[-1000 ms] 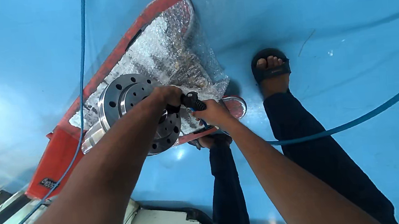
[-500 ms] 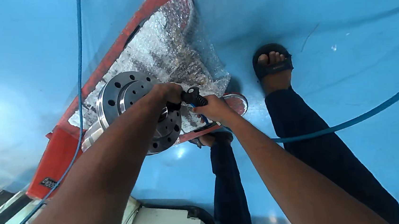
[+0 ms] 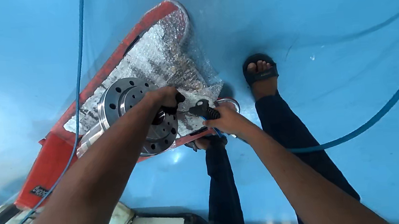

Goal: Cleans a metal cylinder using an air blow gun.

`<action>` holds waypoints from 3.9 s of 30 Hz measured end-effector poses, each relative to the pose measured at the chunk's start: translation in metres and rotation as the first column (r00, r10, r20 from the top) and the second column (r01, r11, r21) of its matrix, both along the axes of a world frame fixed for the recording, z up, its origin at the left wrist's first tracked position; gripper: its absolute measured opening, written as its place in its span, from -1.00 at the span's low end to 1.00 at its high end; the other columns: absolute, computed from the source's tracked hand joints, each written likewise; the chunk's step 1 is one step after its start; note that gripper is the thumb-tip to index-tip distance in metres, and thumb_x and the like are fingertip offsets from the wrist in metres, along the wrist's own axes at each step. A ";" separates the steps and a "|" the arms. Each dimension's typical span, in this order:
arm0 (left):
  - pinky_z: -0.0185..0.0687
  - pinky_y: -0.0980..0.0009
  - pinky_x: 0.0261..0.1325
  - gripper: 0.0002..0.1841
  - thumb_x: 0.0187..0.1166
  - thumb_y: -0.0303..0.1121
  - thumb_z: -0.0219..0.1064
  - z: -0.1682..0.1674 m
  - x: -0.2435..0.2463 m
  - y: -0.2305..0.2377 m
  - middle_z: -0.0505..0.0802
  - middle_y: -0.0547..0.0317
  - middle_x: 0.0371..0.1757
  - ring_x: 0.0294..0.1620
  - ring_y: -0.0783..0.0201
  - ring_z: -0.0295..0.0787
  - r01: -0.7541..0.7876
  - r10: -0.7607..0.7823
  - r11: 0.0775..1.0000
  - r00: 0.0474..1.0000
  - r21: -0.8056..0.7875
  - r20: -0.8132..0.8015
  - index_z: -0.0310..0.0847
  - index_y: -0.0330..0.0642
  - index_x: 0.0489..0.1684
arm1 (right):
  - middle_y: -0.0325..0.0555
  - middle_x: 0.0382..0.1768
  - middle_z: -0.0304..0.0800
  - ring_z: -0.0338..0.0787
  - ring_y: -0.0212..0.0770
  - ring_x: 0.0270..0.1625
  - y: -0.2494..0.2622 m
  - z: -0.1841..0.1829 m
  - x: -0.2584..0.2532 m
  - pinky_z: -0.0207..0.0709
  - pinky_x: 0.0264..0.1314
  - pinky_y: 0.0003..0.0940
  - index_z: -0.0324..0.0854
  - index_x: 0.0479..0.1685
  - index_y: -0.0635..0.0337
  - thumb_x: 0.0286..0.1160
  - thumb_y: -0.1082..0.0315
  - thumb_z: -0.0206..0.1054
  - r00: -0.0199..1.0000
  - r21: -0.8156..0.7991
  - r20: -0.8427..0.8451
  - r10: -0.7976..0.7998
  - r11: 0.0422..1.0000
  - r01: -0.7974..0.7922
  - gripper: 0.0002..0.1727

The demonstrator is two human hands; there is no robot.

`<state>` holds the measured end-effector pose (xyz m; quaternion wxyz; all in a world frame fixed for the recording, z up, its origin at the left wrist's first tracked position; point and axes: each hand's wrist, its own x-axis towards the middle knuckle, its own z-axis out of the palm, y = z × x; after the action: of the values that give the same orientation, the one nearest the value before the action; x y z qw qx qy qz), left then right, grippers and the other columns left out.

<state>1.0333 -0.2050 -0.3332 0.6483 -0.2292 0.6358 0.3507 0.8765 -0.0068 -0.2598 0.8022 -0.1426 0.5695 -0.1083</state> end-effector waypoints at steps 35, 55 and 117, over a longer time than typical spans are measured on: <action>0.60 -0.39 0.14 -0.75 0.45 -0.34 0.51 -0.001 0.019 0.049 0.84 -0.24 0.03 0.17 -0.27 0.78 0.237 -0.232 0.965 0.971 0.110 -0.050 0.76 -0.25 0.00 | -0.04 -0.36 0.81 0.80 -0.21 -0.41 0.021 -0.019 0.052 0.74 -0.20 -0.20 0.67 0.06 0.26 0.62 0.20 0.43 0.986 0.041 0.036 -0.163 0.986 0.162 -0.71; 0.56 -0.36 0.24 -0.73 0.48 -0.36 0.47 0.002 0.019 0.050 0.83 -0.24 0.10 0.23 -0.26 0.75 0.187 -0.183 0.977 0.982 0.100 -0.048 0.74 -0.25 0.07 | -0.09 -0.38 0.80 0.76 -0.29 -0.46 0.016 -0.020 0.048 0.67 -0.29 -0.35 0.65 0.06 0.27 0.64 0.22 0.42 0.989 0.053 0.037 -0.143 0.989 0.141 -0.72; 0.52 -0.28 0.41 -0.67 0.55 -0.43 0.41 0.033 0.035 0.035 0.81 -0.29 0.20 0.33 -0.25 0.73 0.018 -0.017 1.000 0.988 0.005 -0.155 0.68 -0.34 0.24 | -0.03 -0.39 0.84 0.81 -0.27 -0.48 -0.013 -0.007 0.013 0.69 -0.39 -0.44 0.61 0.09 0.31 0.68 0.26 0.36 0.977 0.127 0.098 -0.188 0.976 0.176 -0.73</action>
<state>1.0685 -0.1697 -0.3002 0.6009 -0.1936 0.6849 0.3639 0.8898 -0.0196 -0.2669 0.8258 -0.0361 0.5409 -0.1553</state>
